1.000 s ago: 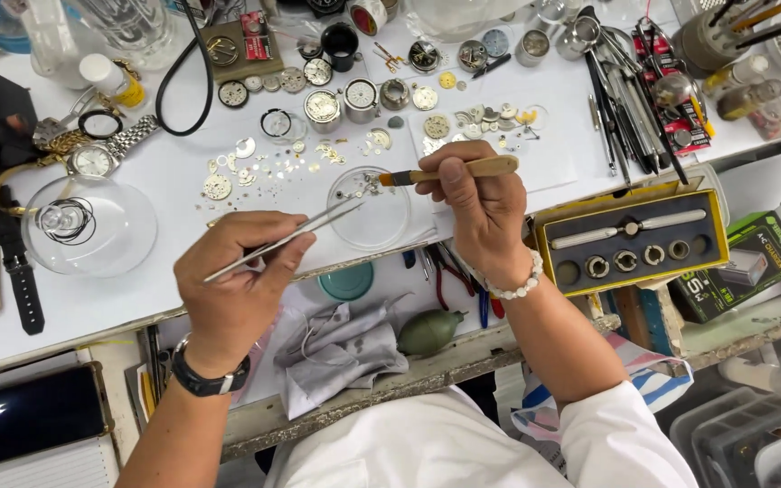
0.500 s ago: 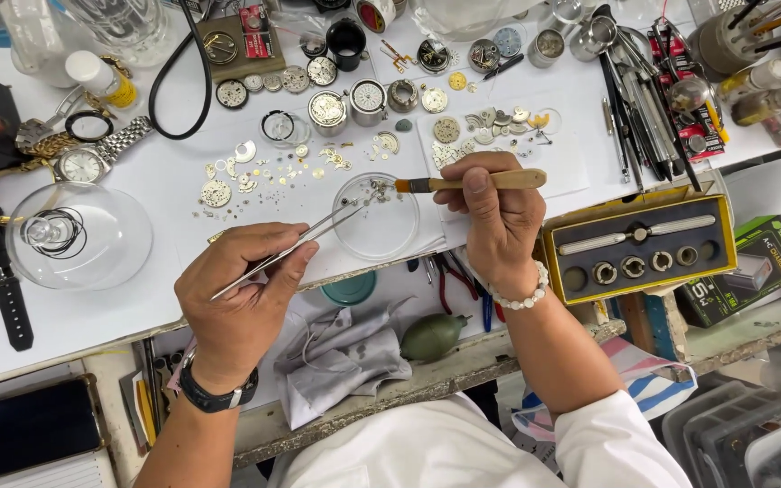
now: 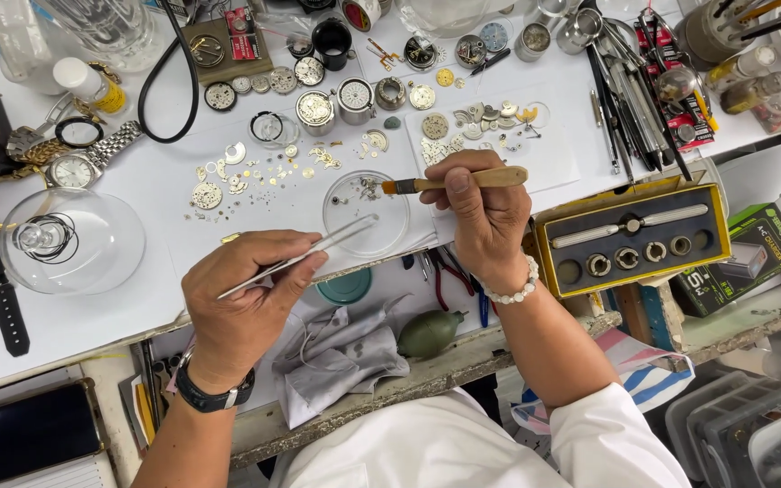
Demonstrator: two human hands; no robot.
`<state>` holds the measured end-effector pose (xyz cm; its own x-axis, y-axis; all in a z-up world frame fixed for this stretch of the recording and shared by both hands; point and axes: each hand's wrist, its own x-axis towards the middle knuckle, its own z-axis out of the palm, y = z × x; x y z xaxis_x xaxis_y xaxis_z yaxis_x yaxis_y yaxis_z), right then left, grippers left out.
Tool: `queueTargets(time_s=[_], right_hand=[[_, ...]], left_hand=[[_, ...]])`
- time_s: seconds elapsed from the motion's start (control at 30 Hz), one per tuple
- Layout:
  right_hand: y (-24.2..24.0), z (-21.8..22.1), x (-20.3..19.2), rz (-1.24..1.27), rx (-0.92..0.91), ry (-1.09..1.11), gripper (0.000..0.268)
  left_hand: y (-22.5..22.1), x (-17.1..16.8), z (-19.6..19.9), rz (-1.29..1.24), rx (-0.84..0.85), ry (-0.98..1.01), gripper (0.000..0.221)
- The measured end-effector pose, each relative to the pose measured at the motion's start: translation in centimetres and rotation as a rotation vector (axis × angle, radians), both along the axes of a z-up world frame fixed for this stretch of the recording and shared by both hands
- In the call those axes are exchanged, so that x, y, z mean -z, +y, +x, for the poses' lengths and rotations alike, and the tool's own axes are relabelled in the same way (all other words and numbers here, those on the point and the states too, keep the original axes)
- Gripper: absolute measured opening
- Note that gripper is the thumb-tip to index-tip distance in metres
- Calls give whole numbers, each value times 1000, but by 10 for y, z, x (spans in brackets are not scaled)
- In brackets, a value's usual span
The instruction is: Cleaning and inspecting small watch components using tweezers and a fine brush on a repair bench.
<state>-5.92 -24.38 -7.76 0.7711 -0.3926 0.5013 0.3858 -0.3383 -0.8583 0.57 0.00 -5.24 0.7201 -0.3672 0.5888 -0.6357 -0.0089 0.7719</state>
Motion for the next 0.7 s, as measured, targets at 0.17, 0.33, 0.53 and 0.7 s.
queueTargets(time_s=[0.17,0.33,0.53,0.7], right_hand=[[-3,1,5,-34,-47,-51,27],[-7,5,13,-119,-99,-46,27],[-2,12,11,-233,-131,-146,22],[-4,14,13,-285,-159,-202,22]], left_hand=[[2,-11,-1,-3,62,-110,12],[8,-12,-3,30,134,-217,12],[11,-6,-2,31,161,-259,14],[11,-3,1,50,176,-341,14]])
